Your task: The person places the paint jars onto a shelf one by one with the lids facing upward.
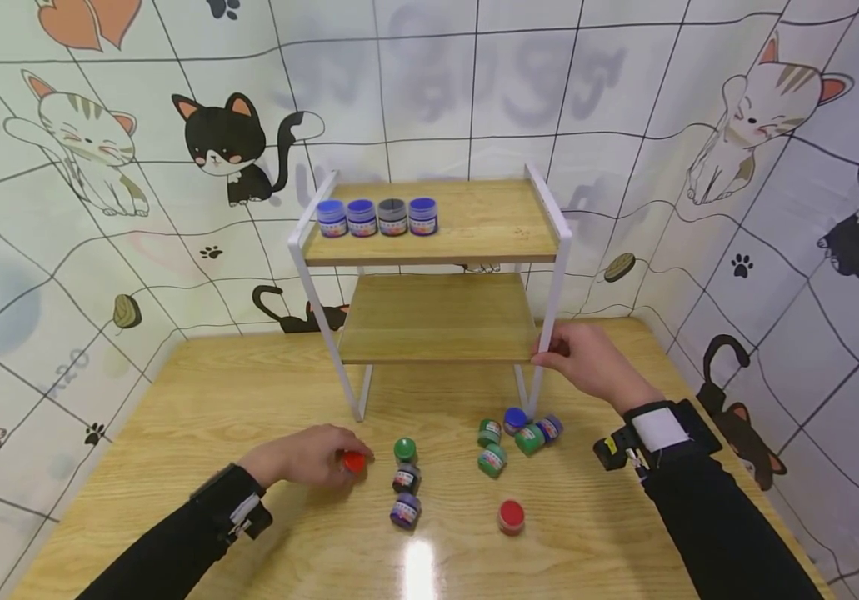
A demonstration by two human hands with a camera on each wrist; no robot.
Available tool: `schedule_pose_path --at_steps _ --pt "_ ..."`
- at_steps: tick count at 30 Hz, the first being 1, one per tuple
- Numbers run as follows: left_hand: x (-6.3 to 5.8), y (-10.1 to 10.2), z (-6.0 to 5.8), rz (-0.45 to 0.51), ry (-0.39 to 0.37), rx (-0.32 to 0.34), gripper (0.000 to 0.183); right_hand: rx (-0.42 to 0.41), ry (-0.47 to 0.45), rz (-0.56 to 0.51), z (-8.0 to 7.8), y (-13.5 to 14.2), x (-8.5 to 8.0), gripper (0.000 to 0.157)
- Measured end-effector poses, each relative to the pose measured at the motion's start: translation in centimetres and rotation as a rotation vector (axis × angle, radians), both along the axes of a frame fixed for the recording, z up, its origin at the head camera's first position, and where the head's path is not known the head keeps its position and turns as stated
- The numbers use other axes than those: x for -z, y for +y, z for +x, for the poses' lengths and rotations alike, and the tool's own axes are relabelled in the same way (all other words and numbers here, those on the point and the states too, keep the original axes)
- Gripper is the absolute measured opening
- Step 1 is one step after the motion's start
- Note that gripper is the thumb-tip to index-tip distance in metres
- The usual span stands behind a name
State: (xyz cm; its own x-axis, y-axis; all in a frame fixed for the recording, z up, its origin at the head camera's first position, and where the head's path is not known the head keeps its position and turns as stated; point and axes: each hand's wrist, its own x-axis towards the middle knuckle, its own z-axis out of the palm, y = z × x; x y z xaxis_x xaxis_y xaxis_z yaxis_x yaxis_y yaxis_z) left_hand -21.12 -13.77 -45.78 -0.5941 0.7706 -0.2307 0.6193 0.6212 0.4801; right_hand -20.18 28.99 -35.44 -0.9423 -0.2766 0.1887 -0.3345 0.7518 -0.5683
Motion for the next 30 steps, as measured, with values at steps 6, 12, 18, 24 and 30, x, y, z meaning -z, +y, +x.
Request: schedule_pose_path --at_steps 6,12,18,24,30 --pt "0.10 -0.32 -0.06 0.014 -0.041 -0.039 0.037 -0.011 0.020 0.001 -0.13 0.07 0.15 0.007" --pt "-0.09 -0.31 -0.08 0.014 -0.037 -0.027 0.029 -0.011 0.024 0.002 -0.13 0.06 0.15 0.006" --pt "-0.06 -0.17 -0.12 0.009 -0.015 -0.009 0.031 -0.006 0.016 0.006 -0.06 0.02 0.08 0.007" --pt "-0.03 -0.14 -0.21 -0.010 0.007 0.000 0.034 -0.009 0.011 0.002 -0.09 -0.06 -0.05 0.006" --pt "-0.40 -0.07 -0.11 -0.027 0.012 -0.008 0.033 -0.012 0.002 -0.002 -0.13 -0.01 -0.01 0.006"
